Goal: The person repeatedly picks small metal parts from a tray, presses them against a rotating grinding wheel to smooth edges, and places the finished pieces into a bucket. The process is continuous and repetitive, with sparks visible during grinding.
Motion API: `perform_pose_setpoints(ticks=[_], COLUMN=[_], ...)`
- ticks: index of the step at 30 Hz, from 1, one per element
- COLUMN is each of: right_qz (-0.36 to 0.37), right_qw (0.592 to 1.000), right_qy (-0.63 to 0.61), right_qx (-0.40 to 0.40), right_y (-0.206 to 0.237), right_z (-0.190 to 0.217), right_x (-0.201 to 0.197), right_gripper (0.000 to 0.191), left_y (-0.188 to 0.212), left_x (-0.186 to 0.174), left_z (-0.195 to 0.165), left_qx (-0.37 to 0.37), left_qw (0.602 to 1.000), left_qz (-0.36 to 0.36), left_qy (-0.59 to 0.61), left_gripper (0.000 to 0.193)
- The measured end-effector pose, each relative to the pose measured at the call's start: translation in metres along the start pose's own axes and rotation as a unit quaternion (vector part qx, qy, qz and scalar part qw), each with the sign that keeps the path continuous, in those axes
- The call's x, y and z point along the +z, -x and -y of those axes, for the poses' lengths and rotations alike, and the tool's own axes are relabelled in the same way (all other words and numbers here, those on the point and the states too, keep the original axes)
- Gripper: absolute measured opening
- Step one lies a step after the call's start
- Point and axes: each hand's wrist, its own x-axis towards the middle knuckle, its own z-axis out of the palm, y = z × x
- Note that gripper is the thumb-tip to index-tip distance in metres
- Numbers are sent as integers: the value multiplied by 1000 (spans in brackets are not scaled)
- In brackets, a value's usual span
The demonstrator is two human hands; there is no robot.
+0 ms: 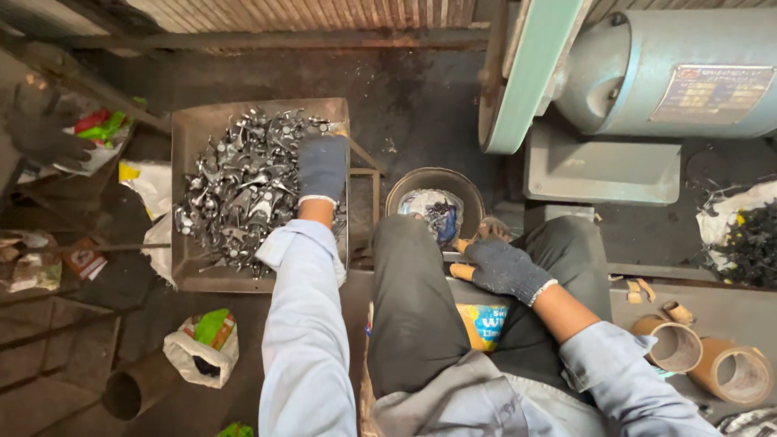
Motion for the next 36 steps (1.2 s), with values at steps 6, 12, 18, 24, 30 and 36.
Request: perform_pose_setpoints(ticks=[6, 12, 18, 24, 30, 36], right_qz=[7, -291, -123, -123, -213, -265], right_qw=[997, 850, 612, 728, 701, 748], right_qy=[-78, -434, -779, -674, -680, -599], right_qx=[-5, -75, 61, -17, 17, 108], right_y=[-3, -20, -6, 21, -30, -76], right_z=[3, -14, -65, -60, -56, -76], right_x=[-6, 12, 15, -22, -52, -38], right_gripper=[62, 48, 40, 38, 32, 36], left_y=[28, 129, 159, 120, 62, 40], left_x=[-25, -10, 4, -13, 1, 54], left_z=[-10, -156, -236, -227, -242, -261], left_qx=[-107, -134, 64, -32, -68, -108], left_qw=[930, 565, 890, 766, 589, 757], left_qz=[-132, -16, 40, 186, 177, 50], left_qy=[325, 814, 450, 615, 786, 642], left_gripper=[21, 24, 31, 30, 25, 29])
